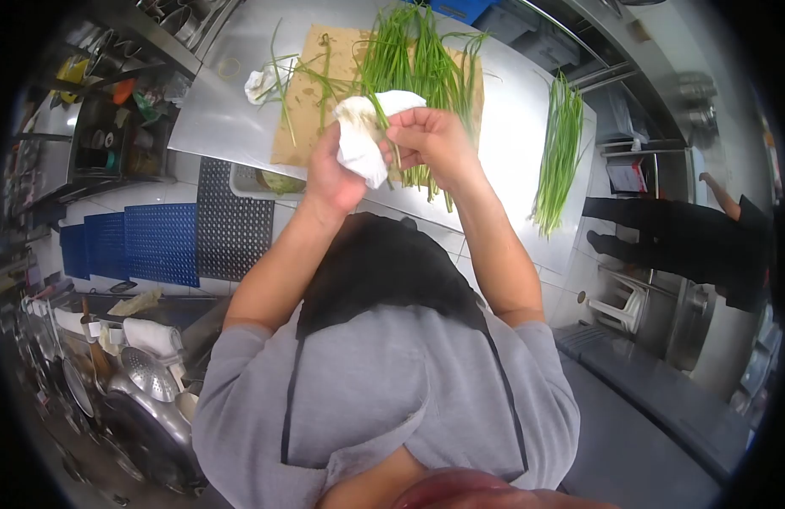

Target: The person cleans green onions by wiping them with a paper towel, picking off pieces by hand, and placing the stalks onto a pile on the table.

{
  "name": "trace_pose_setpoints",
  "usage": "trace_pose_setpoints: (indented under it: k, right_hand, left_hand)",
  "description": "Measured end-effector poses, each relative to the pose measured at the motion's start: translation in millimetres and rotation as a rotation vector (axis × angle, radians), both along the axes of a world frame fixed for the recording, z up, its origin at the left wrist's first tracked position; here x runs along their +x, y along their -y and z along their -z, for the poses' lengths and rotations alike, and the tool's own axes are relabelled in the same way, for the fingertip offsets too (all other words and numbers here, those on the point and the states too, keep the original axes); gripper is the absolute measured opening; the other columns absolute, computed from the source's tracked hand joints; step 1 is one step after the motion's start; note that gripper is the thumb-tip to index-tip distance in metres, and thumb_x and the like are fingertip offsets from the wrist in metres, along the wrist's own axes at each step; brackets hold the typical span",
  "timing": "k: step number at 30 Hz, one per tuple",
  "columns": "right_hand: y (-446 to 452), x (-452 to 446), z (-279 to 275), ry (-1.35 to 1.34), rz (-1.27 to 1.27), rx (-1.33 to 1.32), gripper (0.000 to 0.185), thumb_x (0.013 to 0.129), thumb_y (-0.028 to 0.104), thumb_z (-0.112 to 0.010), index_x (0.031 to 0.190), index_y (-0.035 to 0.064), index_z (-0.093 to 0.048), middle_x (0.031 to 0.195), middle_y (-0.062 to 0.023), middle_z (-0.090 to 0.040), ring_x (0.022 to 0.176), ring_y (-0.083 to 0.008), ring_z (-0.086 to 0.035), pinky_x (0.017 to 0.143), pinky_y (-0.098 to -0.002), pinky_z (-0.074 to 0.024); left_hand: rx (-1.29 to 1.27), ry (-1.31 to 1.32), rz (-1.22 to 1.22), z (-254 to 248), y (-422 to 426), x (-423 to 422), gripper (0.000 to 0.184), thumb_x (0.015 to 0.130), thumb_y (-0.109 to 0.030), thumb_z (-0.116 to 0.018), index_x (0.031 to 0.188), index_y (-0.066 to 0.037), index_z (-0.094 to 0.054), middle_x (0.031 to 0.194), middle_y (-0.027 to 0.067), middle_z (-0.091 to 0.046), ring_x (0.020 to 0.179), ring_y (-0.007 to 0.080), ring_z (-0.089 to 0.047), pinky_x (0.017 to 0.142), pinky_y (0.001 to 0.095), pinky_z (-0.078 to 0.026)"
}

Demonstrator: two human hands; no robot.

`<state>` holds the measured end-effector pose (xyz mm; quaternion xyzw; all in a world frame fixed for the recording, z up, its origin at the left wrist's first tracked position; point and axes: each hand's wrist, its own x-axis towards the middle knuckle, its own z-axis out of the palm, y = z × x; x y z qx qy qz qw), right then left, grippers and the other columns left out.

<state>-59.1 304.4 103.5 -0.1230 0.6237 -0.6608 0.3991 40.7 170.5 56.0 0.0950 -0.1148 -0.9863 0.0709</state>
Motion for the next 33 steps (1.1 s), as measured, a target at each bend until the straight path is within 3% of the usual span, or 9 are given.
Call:
trace_pose_setpoints:
  k: [4, 7, 10, 13, 16, 22, 30, 33]
  right_hand:
    - [-1, 0, -3, 0.021, -0.023, 0.063, 0.014, 0.084, 0.008, -0.068, 0.092, -0.0026, -0.066, 0.075, -0.0076, -0.068, 0.060, -0.0121, -0.061, 0.055, -0.0267, -0.0514]
    - [-2, 2, -1, 0.062, -0.005, 0.056, 0.015, 0.084, 0.009, -0.068, 0.094, -0.0022, -0.066, 0.075, -0.0066, -0.067, 0.061, -0.0120, -0.061, 0.055, -0.0265, -0.0505]
    - [-1, 4, 4, 0.063, 0.065, 0.050, 0.016, 0.084, 0.009, -0.068, 0.095, -0.0027, -0.067, 0.075, -0.0058, -0.066, 0.062, -0.0113, -0.060, 0.055, -0.0258, -0.0493]
    - [0, 4, 12, -0.025, 0.076, 0.027, 0.015, 0.084, 0.008, -0.068, 0.094, -0.0035, -0.067, 0.074, -0.0053, -0.066, 0.061, -0.0102, -0.058, 0.054, -0.0251, -0.0477]
    - [-1, 4, 12, -0.112, 0.040, 0.026, 0.013, 0.083, 0.006, -0.066, 0.091, -0.0038, -0.067, 0.072, -0.0050, -0.065, 0.058, -0.0095, -0.057, 0.052, -0.0247, -0.0457]
    - [-7, 5, 7, -0.271, -0.001, 0.185, 0.012, 0.078, 0.006, -0.063, 0.083, -0.0031, -0.068, 0.063, -0.0053, -0.063, 0.052, -0.0097, -0.056, 0.048, -0.0260, -0.0439]
    - [-13, 7, -15, -0.440, -0.059, 0.354, 0.015, 0.079, 0.010, -0.062, 0.081, -0.0039, -0.067, 0.062, -0.0079, -0.064, 0.055, -0.0114, -0.060, 0.052, -0.0269, -0.0455]
    - [-20, 7, -18, -0.345, -0.067, 0.269, 0.015, 0.082, 0.011, -0.063, 0.083, -0.0039, -0.067, 0.064, -0.0067, -0.064, 0.056, -0.0101, -0.059, 0.052, -0.0267, -0.0451]
  left_hand:
    - [-0.147, 0.141, -0.015, -1, 2, -3, 0.036, 0.096, -0.024, -0.049, 0.125, -0.004, -0.051, 0.106, 0.0107, -0.063, 0.088, 0.0239, -0.061, 0.076, 0.0398, -0.051]
    - [-0.191, 0.087, -0.014, 15, 9, -6, 0.036, 0.096, -0.021, -0.047, 0.126, -0.003, -0.050, 0.109, 0.0111, -0.063, 0.091, 0.0236, -0.062, 0.079, 0.0404, -0.051]
    - [-0.183, 0.123, -0.010, 7, 6, -7, 0.035, 0.098, -0.020, -0.046, 0.127, -0.002, -0.050, 0.111, 0.0108, -0.063, 0.096, 0.0230, -0.063, 0.082, 0.0398, -0.051]
    - [-0.156, 0.066, 0.033, 10, 3, -4, 0.038, 0.097, -0.022, -0.048, 0.129, -0.001, -0.049, 0.119, 0.0116, -0.060, 0.107, 0.0248, -0.059, 0.093, 0.0409, -0.047]
    - [-0.234, 0.142, 0.056, 7, -8, -3, 0.031, 0.097, -0.017, -0.054, 0.122, 0.001, -0.054, 0.108, 0.0085, -0.065, 0.096, 0.0194, -0.064, 0.083, 0.0360, -0.052]
    - [-0.292, 0.188, 0.105, 12, -7, -9, 0.028, 0.091, -0.010, -0.060, 0.117, 0.001, -0.056, 0.104, 0.0086, -0.066, 0.089, 0.0180, -0.066, 0.079, 0.0330, -0.053]
    - [-0.282, 0.275, -0.031, 1, -18, -20, 0.028, 0.092, -0.008, -0.058, 0.117, 0.004, -0.057, 0.107, 0.0116, -0.066, 0.095, 0.0209, -0.066, 0.084, 0.0334, -0.053]
    - [-0.242, 0.229, -0.043, -3, -4, -29, 0.030, 0.093, -0.009, -0.056, 0.120, 0.004, -0.056, 0.109, 0.0131, -0.066, 0.097, 0.0232, -0.066, 0.085, 0.0351, -0.054]
